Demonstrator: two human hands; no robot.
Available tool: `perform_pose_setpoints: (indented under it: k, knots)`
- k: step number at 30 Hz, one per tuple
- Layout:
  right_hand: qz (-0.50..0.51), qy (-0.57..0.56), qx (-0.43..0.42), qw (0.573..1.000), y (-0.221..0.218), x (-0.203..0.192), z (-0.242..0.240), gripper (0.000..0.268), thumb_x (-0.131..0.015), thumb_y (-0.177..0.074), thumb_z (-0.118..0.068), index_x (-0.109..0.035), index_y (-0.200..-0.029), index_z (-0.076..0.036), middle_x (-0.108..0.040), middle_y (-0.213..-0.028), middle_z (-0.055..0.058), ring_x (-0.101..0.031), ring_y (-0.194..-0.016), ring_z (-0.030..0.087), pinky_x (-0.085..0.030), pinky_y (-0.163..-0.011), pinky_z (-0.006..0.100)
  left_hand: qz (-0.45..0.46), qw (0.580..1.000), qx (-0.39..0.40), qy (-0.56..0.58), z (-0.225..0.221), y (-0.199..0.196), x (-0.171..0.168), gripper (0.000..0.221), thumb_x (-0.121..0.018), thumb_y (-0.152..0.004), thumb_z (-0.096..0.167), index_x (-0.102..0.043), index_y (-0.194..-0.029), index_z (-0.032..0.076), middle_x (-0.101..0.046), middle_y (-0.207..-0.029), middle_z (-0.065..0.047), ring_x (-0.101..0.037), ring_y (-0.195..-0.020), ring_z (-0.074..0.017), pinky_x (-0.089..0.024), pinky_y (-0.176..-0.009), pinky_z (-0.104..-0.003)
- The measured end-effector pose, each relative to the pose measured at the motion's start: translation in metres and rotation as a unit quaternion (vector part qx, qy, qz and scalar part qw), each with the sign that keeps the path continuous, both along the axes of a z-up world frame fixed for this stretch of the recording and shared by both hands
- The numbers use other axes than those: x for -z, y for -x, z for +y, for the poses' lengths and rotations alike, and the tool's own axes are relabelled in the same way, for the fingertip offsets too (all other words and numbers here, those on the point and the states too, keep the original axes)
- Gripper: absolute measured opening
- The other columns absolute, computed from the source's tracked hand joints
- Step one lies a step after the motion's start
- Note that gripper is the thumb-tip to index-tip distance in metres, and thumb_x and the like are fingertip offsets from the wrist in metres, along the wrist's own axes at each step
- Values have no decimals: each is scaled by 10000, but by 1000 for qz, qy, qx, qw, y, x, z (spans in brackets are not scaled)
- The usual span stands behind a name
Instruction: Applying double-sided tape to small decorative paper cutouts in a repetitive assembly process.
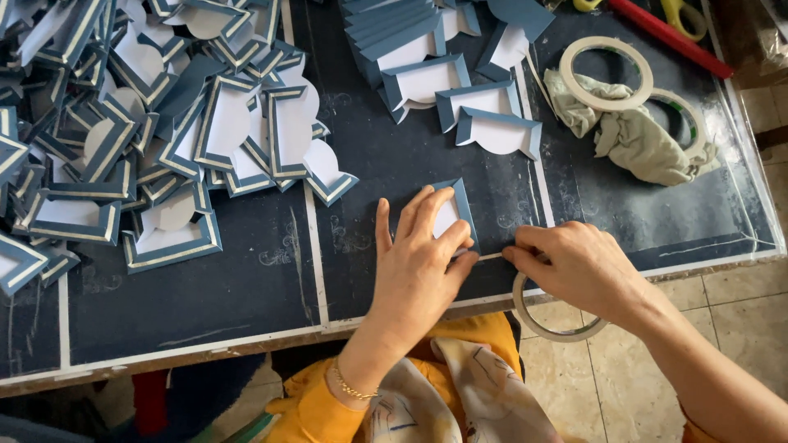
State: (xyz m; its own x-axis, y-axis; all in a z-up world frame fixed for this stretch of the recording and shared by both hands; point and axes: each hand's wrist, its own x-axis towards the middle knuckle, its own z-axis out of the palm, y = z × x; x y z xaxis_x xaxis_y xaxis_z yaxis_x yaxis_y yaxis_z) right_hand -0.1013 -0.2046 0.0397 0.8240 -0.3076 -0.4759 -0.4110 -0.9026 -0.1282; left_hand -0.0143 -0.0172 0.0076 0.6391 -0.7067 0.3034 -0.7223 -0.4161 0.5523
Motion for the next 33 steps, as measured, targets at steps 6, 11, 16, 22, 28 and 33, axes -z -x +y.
perform_pose_setpoints:
  k: [6,11,16,22,28,33]
  knots:
    - [-234,140,-215,938,56,24,34,158,-539,-851,-131,-441,-769,-224,-428,-631,-57,-401,-332,158,-324,-219,391,-1,997,-71,-34,-2,11,4,567,-794,-807,278,-531,-1293,152,-451,-1467,-131,-395,-1402,-327,-236,-1144,-624]
    - [-177,111,-275,938,59,15,34,119,-551,-864,-129,-461,-817,-191,-479,-650,-37,-572,-448,212,-419,-287,394,52,990,103,-85,1,-8,-8,550,-653,-809,13,-641,-1286,288,-242,-1556,-150,-163,-1453,-425,-83,-1078,-790]
    - [-148,-11,-172,974,28,13,7,167,-525,-965,-373,-559,-963,-209,-657,-763,-20,-656,-552,353,-419,-356,515,77,961,232,-128,3,-19,-17,703,-547,-784,-157,-692,-1259,339,-77,-1610,-95,-18,-1479,-437,-14,-1067,-806]
    - [-72,-51,-141,986,14,7,4,214,-516,-970,-376,-528,-832,-213,-644,-622,-27,-551,-538,366,-391,-468,458,28,993,116,-19,14,-8,-4,133,-695,-891,198,-704,-1024,200,-492,-1389,-112,-388,-1371,-324,-186,-1155,-643]
    - [-72,-35,-150,986,15,4,4,216,-523,-978,-388,-546,-845,-219,-623,-617,-26,-548,-488,344,-387,-446,435,63,992,104,-23,16,-3,-6,255,-753,-831,204,-685,-1076,218,-421,-1495,-89,-359,-1425,-316,-156,-1147,-649]
    - [-23,-57,-40,997,27,-7,-32,272,-642,-918,-399,-634,-715,-218,-637,-458,-69,-576,-396,76,-499,-449,254,105,989,92,-54,14,-2,-6,280,-753,-830,171,-641,-1080,227,-258,-1574,-150,-189,-1488,-369,-91,-1145,-669]
